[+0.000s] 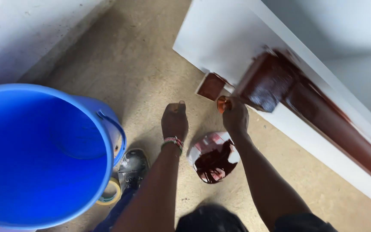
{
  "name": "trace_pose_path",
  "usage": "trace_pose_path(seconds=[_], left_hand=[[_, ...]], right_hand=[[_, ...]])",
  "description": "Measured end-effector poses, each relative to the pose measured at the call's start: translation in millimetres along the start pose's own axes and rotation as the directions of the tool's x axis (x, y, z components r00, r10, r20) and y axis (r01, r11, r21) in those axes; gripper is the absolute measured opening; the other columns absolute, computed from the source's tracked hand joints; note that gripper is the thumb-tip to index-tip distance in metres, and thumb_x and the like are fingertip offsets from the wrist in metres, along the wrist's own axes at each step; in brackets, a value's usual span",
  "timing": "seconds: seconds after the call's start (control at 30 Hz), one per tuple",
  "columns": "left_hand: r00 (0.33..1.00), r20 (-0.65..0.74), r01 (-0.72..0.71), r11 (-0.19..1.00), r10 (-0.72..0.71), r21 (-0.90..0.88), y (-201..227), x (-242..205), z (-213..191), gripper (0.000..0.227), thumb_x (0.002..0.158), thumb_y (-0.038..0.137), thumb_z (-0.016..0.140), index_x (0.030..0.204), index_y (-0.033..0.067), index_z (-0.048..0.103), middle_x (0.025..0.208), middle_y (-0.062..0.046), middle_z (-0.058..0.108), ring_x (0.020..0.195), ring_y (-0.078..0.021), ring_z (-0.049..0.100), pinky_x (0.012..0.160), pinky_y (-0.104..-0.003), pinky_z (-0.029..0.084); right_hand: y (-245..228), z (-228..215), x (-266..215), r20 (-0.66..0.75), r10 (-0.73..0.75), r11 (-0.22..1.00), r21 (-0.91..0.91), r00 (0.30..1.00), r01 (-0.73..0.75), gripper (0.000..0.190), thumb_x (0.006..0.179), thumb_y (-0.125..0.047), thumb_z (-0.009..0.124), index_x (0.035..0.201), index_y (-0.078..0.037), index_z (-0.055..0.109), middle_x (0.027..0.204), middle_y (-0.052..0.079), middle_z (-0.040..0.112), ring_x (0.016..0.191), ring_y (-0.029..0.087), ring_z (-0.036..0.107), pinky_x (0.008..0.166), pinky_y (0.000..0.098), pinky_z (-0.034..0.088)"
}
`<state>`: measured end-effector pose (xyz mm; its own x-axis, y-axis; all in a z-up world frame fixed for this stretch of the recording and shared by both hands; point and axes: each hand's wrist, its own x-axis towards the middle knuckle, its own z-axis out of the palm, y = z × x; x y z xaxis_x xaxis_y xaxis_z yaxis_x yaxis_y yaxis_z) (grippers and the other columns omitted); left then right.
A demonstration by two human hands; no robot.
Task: The person uses a round sponge applicator to apply a dark brown stain to the edges and shelves of a white wooden cabinet. They repeatedly dip the sponge into a small container of stain on the floor and carefully apply it to the trim and interior surfaces of the furniture.
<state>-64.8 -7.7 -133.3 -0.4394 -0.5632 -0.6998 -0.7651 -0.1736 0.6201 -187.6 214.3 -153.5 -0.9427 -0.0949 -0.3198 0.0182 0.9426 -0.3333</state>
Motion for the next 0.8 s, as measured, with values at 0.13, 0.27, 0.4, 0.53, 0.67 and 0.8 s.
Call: trace_pose_path(seconds=[0.13,0.27,0.4,0.53,0.67,0.8], left_hand=[[0.872,0.259,-0.489,0.710,0.415,0.507,4,0,6,0.051,0.122,0.049,0.056,0.114,0.0121,0.090,0.103,-0.016,0.089,0.111,-0.0424,0.087,0.100,-0.054,0.068],[0.923,0.282,-0.343,0.892,0.262,0.294,32,-19,-4,0.060,0.112,0.070,0.063,0.132,0.0177,0.086,0.128,-0.017,0.087,0.136,-0.0429,0.078,0.115,-0.059,0.060],[0.915,0.281,-0.365,0.892,0.290,0.267,31,-62,-7,0.063,0.115,0.067,0.062,0.130,0.0098,0.085,0.117,-0.017,0.086,0.124,-0.0386,0.081,0.111,-0.056,0.061],[0.939,0.251,-0.294,0.928,0.235,0.228,29,-119,11,0.058,0.113,0.056,0.068,0.137,0.0054,0.085,0.123,-0.018,0.087,0.118,-0.0340,0.083,0.107,-0.052,0.062],[0.980,0.135,-0.146,0.989,0.146,-0.010,38,-169,47,0.052,0.115,0.049,0.067,0.140,0.0061,0.081,0.124,-0.008,0.082,0.113,-0.0198,0.079,0.099,-0.036,0.057],[0.995,0.040,-0.077,0.972,0.088,-0.221,24,-223,78,0.058,0.121,0.053,0.064,0.139,0.0003,0.077,0.131,-0.024,0.080,0.122,-0.0332,0.077,0.105,-0.045,0.056]], right_hand=[[78,65,51,-0.018,0.314,0.845,0.460,0.949,-0.271,0.019,0.096,-0.032,0.087,0.113,-0.024,0.088,0.082,0.001,0.083,0.076,0.021,0.086,0.070,0.0408,0.067],[102,122,83,0.102,0.294,0.454,0.860,0.950,-0.233,0.045,0.094,-0.003,0.078,0.139,-0.006,0.080,0.109,0.018,0.081,0.090,0.034,0.083,0.066,0.0558,0.066],[110,93,57,0.226,0.210,0.472,0.829,0.951,-0.301,0.053,0.108,-0.014,0.085,0.159,-0.005,0.076,0.131,0.027,0.084,0.100,0.042,0.088,0.069,0.0502,0.077],[83,48,46,-0.007,0.232,0.466,0.878,0.973,-0.105,0.043,0.109,-0.013,0.084,0.151,-0.007,0.083,0.134,0.027,0.085,0.118,0.041,0.085,0.085,0.0549,0.073],[72,45,39,-0.031,0.414,0.555,0.801,0.910,-0.225,0.032,0.102,-0.020,0.086,0.133,-0.025,0.093,0.123,0.013,0.092,0.121,0.040,0.087,0.100,0.0572,0.068],[78,54,50,0.099,0.407,0.499,0.808,0.908,-0.312,0.033,0.104,-0.019,0.082,0.135,-0.020,0.092,0.125,0.017,0.090,0.122,0.043,0.086,0.102,0.0602,0.068]])
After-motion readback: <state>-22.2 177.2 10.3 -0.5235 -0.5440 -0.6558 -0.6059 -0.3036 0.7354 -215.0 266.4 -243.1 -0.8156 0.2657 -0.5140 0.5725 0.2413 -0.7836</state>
